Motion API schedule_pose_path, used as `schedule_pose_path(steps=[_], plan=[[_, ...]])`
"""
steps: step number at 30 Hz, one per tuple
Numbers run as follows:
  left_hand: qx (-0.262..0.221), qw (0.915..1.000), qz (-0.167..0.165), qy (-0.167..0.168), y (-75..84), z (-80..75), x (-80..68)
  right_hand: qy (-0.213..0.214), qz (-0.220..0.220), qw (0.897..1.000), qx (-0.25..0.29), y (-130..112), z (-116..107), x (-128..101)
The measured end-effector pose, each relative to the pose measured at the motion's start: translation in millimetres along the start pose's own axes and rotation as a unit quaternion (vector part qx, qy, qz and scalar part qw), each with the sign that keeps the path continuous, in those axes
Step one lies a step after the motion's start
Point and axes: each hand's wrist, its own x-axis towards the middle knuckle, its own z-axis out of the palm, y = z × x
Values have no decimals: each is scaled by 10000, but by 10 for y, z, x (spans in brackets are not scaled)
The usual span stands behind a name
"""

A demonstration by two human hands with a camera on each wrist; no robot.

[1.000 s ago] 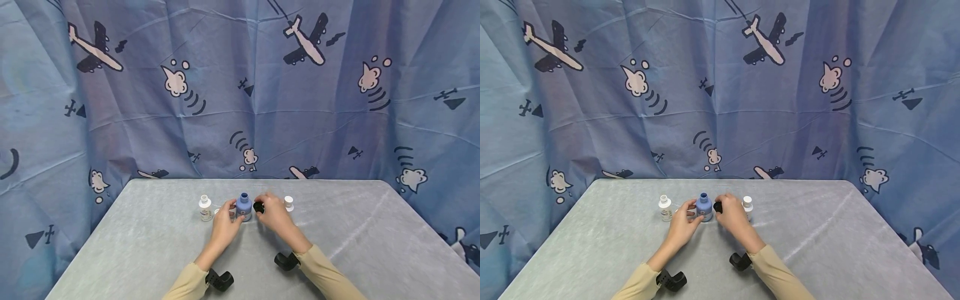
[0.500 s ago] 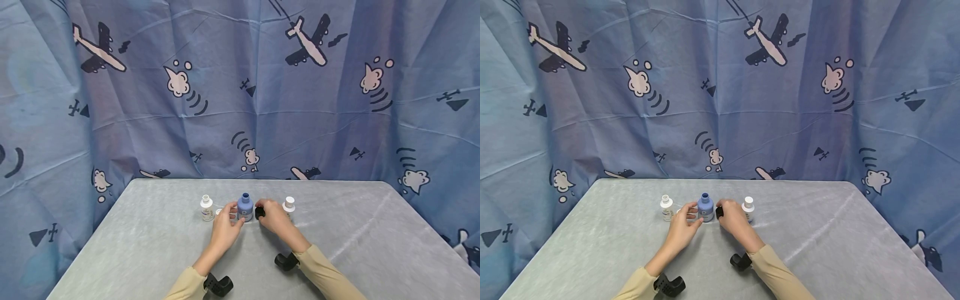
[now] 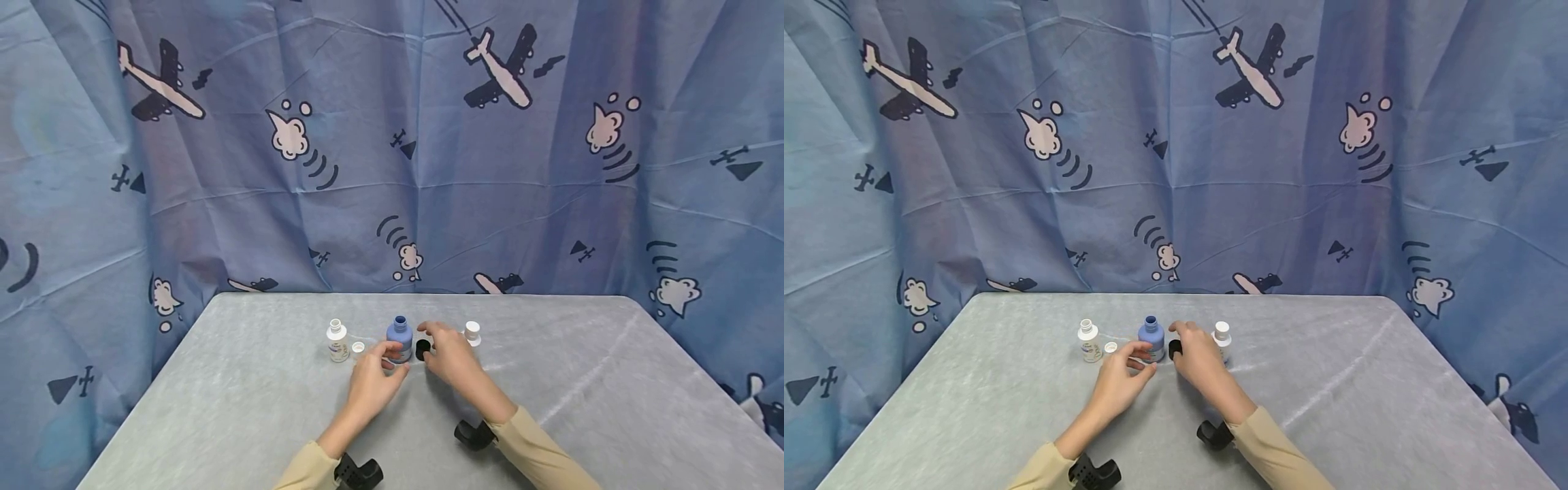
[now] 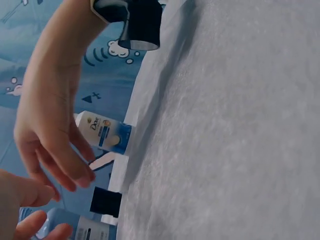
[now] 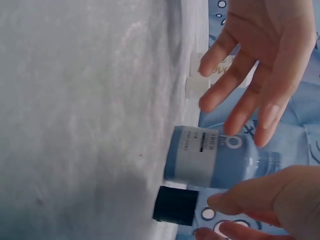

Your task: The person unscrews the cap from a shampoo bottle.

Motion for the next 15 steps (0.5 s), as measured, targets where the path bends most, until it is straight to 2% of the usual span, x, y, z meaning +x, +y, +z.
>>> schedule_pose_path(steps=[3,8,15], plan=[[-148,9998,96,-130,16,26,-9,266,-76,9996,-9,-22,-68,-40],[-318,9990,71,-295,72,84,-24,576,-238,9980,-39,-15,-179,-123],[-372,9981,238,-431,145,164,-11,1061,-570,9927,3,72,-288,-223]])
